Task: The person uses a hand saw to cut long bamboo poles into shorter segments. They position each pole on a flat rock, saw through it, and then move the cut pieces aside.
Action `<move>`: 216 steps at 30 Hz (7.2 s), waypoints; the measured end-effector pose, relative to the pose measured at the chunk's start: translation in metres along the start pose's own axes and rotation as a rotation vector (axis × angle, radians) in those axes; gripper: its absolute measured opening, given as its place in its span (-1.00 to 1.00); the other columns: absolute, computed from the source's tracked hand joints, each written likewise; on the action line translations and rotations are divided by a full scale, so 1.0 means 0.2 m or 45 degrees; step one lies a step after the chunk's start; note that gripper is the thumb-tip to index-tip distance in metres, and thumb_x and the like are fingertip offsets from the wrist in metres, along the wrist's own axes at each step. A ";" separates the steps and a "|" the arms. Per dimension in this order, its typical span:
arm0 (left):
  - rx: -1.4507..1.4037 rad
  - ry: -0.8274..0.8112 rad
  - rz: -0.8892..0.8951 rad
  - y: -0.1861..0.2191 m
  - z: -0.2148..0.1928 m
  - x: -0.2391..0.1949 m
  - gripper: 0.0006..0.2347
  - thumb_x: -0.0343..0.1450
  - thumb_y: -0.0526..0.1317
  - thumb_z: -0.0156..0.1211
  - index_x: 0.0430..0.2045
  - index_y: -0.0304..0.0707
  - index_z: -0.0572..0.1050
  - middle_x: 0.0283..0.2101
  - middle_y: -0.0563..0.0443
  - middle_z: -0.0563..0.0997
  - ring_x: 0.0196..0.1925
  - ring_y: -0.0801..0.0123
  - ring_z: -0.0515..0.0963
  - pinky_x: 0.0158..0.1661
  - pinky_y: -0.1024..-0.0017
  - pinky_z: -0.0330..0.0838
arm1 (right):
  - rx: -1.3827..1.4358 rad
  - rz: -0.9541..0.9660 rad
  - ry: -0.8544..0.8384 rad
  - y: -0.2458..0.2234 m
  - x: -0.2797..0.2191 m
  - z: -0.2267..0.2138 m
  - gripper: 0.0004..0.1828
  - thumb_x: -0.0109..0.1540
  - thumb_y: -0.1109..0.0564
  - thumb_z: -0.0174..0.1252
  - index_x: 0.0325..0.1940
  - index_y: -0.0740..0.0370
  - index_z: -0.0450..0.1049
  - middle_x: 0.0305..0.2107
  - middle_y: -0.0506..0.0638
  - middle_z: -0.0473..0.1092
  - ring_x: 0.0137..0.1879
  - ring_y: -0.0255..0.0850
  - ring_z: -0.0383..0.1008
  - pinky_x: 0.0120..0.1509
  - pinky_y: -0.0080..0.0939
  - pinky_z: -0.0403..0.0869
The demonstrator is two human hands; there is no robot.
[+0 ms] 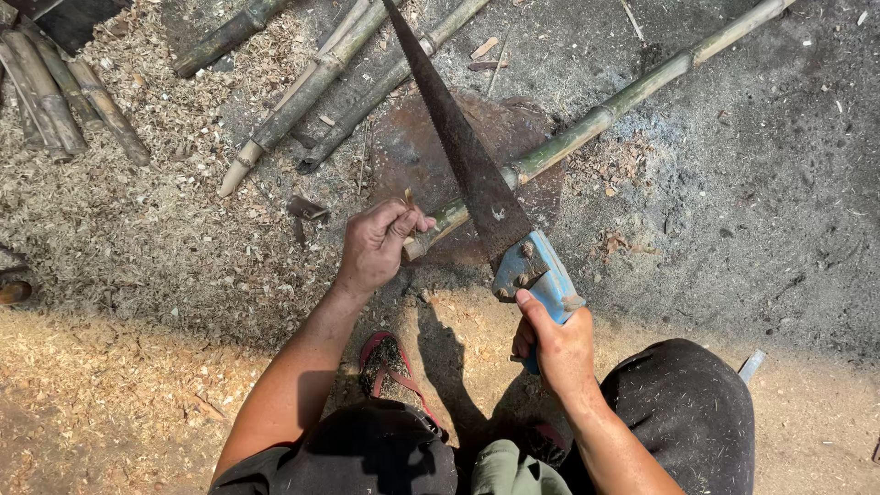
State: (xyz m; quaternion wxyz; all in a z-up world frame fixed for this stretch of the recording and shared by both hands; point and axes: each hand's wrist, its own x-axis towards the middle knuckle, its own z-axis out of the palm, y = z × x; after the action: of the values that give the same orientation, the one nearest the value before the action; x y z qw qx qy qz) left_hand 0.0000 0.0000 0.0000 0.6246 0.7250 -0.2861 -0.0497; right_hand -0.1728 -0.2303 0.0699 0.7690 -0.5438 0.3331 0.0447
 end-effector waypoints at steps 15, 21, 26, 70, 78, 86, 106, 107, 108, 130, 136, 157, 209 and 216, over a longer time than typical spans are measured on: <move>1.508 0.056 -0.663 -0.46 -0.47 -0.80 -0.40 0.38 -0.09 0.30 0.18 -0.69 0.34 0.20 -0.75 0.28 -0.10 -0.22 0.51 -0.32 0.11 0.59 | -0.045 -0.047 0.000 -0.06 -0.04 0.00 -0.80 0.26 0.18 0.18 -0.39 0.31 0.37 -0.70 -0.06 0.24 -0.65 -0.27 0.26 -0.57 -0.18 0.28; 1.540 -0.350 -1.038 -0.68 -0.31 -1.00 -0.70 0.51 -0.07 0.22 -0.01 -0.30 0.49 -0.15 -0.19 0.53 -0.19 0.15 0.54 -0.25 0.20 0.63 | 0.019 0.046 -0.016 -0.08 -0.01 0.00 -0.80 0.25 0.15 0.18 -0.38 0.29 0.34 -0.72 -0.07 0.22 -0.68 -0.26 0.25 -0.58 -0.19 0.28; 0.918 0.505 -0.902 -0.07 -0.45 -0.56 -0.61 0.49 -0.32 0.12 0.23 -0.39 0.32 -0.06 -0.30 0.55 -0.31 0.21 0.65 -0.47 0.36 0.68 | 0.085 -0.003 -0.086 -0.07 0.03 -0.04 -0.82 0.24 0.13 0.19 -0.31 0.29 0.37 -0.71 -0.08 0.21 -0.66 -0.28 0.22 -0.57 -0.17 0.28; 2.057 -0.390 -0.442 -0.21 -0.37 -0.04 -0.14 0.38 0.45 -0.07 0.29 -0.42 0.25 -0.13 -0.12 0.35 -0.07 0.19 0.38 -0.01 0.17 0.38 | -0.209 -0.103 0.041 -0.04 -0.05 -0.18 -0.72 0.25 0.08 0.27 -0.35 0.33 0.38 -0.68 -0.05 0.25 -0.64 -0.25 0.28 -0.56 -0.17 0.30; 1.940 0.017 -0.354 -0.24 -0.30 -0.05 -0.09 0.26 0.50 0.07 0.21 -0.40 0.32 -0.13 -0.12 0.34 -0.06 0.18 0.35 -0.05 0.18 0.32 | -0.072 -0.118 0.000 0.03 0.04 -0.10 -0.79 0.30 0.13 0.22 -0.25 0.25 0.32 -0.65 -0.11 0.18 -0.59 -0.30 0.15 -0.53 -0.20 0.22; 1.713 -0.153 -0.510 -0.23 -0.27 0.04 -0.25 0.32 0.49 0.08 -0.10 -0.36 0.35 -0.12 -0.18 0.35 0.00 0.06 0.39 0.01 0.01 0.40 | -0.108 -0.125 0.004 0.04 0.09 -0.13 -0.78 0.29 0.13 0.20 -0.20 0.27 0.30 -0.61 -0.10 0.18 -0.55 -0.29 0.19 -0.47 -0.16 0.27; 1.782 -0.127 -0.451 -0.08 -0.32 -0.01 -0.27 0.31 0.42 0.18 0.01 -0.32 0.34 -0.12 -0.18 0.36 -0.06 0.09 0.40 -0.06 0.13 0.38 | -0.190 -0.199 0.030 0.05 0.08 -0.08 -0.78 0.31 0.17 0.18 -0.12 0.34 0.31 -0.58 -0.07 0.22 -0.53 -0.29 0.22 -0.47 -0.14 0.30; 1.804 -0.114 -0.428 -0.08 -0.33 0.00 -0.26 0.28 0.42 0.18 0.01 -0.32 0.33 -0.13 -0.18 0.36 -0.07 0.09 0.40 -0.08 0.13 0.38 | -0.193 -0.198 0.032 0.06 0.08 -0.07 -0.78 0.31 0.16 0.18 -0.13 0.35 0.31 -0.59 -0.07 0.21 -0.54 -0.28 0.21 -0.47 -0.14 0.30; 1.826 -0.100 -0.406 -0.07 -0.34 0.00 -0.24 0.25 0.43 0.18 0.01 -0.32 0.33 -0.15 -0.19 0.36 -0.09 0.09 0.40 -0.10 0.14 0.39 | -0.197 -0.197 0.034 0.06 0.09 -0.06 -0.78 0.32 0.16 0.18 -0.15 0.36 0.30 -0.60 -0.06 0.21 -0.56 -0.28 0.21 -0.48 -0.14 0.30; 1.834 -0.307 -0.281 -0.18 -0.44 0.00 -0.23 0.37 0.42 -0.03 0.09 -0.44 0.29 -0.14 -0.25 0.43 -0.21 0.12 0.55 -0.21 0.17 0.61 | -1.127 -0.338 0.089 0.03 -0.02 0.14 -0.72 0.23 0.05 0.28 -0.20 0.36 0.48 -0.70 -0.01 0.41 -0.62 -0.30 0.40 -0.54 -0.25 0.35; 1.849 -0.325 -0.301 -0.19 -0.37 0.00 -0.24 0.41 0.39 -0.01 0.10 -0.49 0.30 -0.11 -0.22 0.45 -0.18 0.13 0.55 -0.19 0.21 0.60 | -0.999 -0.349 0.120 -0.01 -0.04 0.11 -0.71 0.24 0.06 0.29 -0.22 0.34 0.42 -0.67 0.01 0.37 -0.64 -0.27 0.36 -0.57 -0.19 0.31; 1.651 -0.416 -0.469 -0.16 -0.42 0.01 -0.27 0.38 0.41 -0.02 0.08 -0.37 0.31 -0.10 -0.22 0.45 -0.13 0.15 0.54 -0.21 0.21 0.62 | -1.058 -0.148 -0.014 -0.16 -0.06 0.29 -0.68 0.27 0.02 0.27 -0.18 0.39 0.49 -0.63 0.02 0.38 -0.58 -0.29 0.33 -0.48 -0.20 0.32; 1.521 -0.565 -0.612 -0.11 -0.20 0.19 -0.47 0.54 0.29 -0.34 0.03 -0.23 0.18 -0.49 -0.20 0.50 -0.58 0.16 0.61 -0.64 0.28 0.57 | -1.252 -0.289 0.039 -0.11 -0.17 0.09 -0.68 0.17 0.02 0.33 -0.19 0.33 0.52 -0.51 0.21 0.54 -0.42 -0.15 0.52 -0.24 -0.09 0.48; 1.460 -0.644 -0.722 -0.10 -0.18 0.18 -0.50 0.54 0.28 -0.38 -0.01 -0.19 0.20 -0.50 -0.13 0.42 -0.63 0.27 0.55 -0.69 0.31 0.55 | -1.213 -0.338 0.017 -0.18 -0.22 0.08 -0.63 0.15 0.01 0.34 -0.12 0.33 0.52 -0.46 0.10 0.58 -0.34 -0.26 0.57 -0.21 -0.18 0.53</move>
State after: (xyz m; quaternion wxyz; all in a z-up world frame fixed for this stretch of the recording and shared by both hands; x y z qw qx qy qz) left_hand 0.0528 0.0160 -0.0015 0.0190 0.9539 -0.2036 -0.2196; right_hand -0.1836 -0.2173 0.1268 0.4317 -0.8730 0.2083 0.0903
